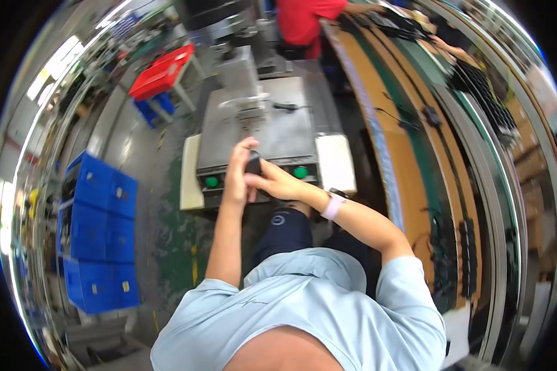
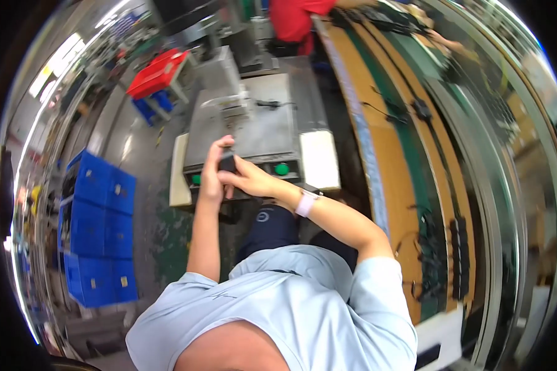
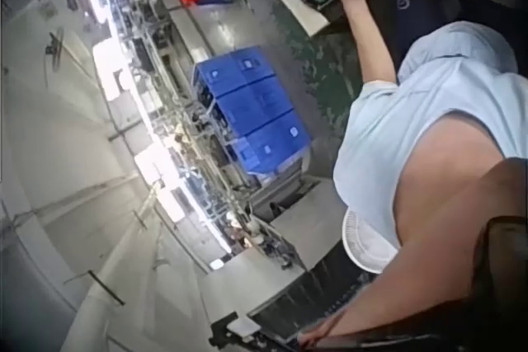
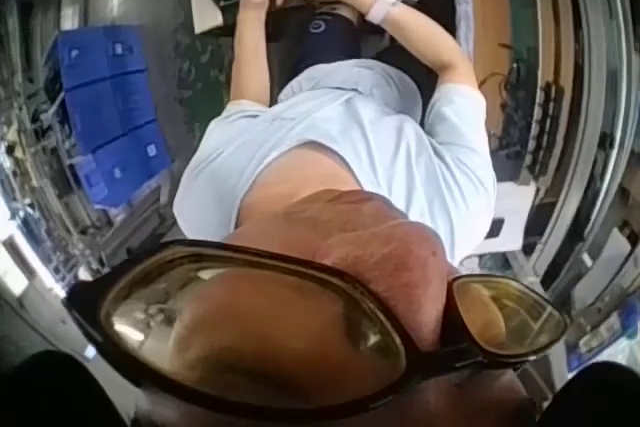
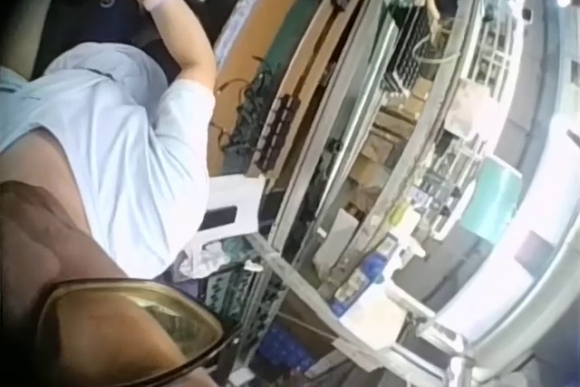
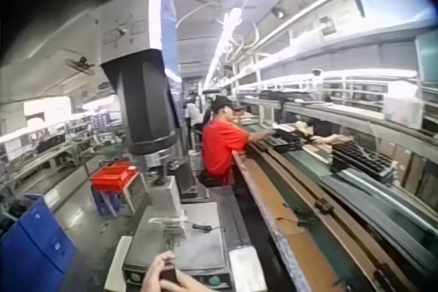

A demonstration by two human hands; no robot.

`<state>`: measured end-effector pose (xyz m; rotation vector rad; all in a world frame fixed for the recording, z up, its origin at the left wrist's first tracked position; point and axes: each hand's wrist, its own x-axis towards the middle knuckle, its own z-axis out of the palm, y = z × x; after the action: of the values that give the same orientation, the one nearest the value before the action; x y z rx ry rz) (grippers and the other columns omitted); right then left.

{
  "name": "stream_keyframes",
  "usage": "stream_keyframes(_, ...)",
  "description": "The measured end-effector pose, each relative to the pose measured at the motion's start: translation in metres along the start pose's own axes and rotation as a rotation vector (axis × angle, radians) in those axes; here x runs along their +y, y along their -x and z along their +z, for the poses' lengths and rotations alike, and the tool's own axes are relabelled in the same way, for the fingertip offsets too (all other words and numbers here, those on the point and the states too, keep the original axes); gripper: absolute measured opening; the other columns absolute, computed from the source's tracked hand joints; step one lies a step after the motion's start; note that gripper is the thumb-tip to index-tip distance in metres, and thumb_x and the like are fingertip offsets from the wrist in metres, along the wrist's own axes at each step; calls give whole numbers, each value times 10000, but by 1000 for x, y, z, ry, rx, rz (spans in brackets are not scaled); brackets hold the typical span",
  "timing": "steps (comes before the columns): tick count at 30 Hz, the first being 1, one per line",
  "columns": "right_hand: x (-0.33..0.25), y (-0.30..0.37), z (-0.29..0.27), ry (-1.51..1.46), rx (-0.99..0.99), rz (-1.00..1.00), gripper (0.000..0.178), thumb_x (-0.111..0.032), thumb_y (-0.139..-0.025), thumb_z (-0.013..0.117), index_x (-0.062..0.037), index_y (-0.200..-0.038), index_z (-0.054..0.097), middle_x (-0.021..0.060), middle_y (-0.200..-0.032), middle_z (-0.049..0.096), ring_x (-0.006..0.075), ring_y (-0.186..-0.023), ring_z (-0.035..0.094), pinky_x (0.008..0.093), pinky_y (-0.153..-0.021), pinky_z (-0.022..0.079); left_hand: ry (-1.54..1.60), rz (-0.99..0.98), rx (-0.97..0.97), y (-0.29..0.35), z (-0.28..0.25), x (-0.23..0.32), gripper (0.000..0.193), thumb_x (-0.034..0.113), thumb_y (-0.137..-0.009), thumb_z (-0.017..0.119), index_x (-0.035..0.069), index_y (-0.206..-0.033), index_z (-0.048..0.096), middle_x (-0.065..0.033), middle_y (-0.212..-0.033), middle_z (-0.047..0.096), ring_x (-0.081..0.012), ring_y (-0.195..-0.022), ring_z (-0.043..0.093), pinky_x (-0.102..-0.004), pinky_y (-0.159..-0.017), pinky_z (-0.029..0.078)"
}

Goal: Operate a manual press machine to assemble plastic housings onto electronic components.

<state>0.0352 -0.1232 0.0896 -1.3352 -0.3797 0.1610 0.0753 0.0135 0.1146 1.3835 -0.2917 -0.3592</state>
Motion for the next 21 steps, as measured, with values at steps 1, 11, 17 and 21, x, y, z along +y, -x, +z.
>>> stream_keyframes(1, -9, 2, -3, -117, 108, 87, 159, -189, -983, 560, -40, -1010, 512, 43, -746, 585, 123, -584, 557, 243, -568, 460, 8, -14, -46, -4, -3, -3, 427, 389, -999, 441, 96, -1303, 503, -88, -1404, 465, -212, -1161, 524, -302, -1003, 363)
stream_keyframes(11, -245, 263, -243, 1657, 1308, 261, 375, -312, -907, 637, -56, -1180, 610, 130, -935, 695, 255, -733, 642, 345, -672, 498, -343, -63, -576, 51, -25, -82, 375, 212, -983, 458, 19, -1297, 531, -120, -1280, 577, -228, -1183, 530, -325, -1023, 377)
stream_keyframes(17, -190, 376, -343, 1765, 1464, 1053, 465, -386, -904, 555, 48, -1029, 663, 239, -978, 680, 424, -857, 650, 469, -755, 525, -231, -184, -383, 55, -21, -96, 271, 189, -982, 478, 17, -1152, 600, -93, -1169, 630, -166, -1060, 574, -271, -928, 422)
stream_keyframes(21, -138, 268, -358, 1773, 1386, 611, 593, -489, -872, 587, 91, -983, 644, 316, -1019, 607, 455, -915, 608, 493, -811, 512, -163, -86, -274, 35, -2, -79, 203, 152, -970, 505, 21, -1078, 616, -88, -1087, 652, -142, -972, 590, -250, -882, 438)
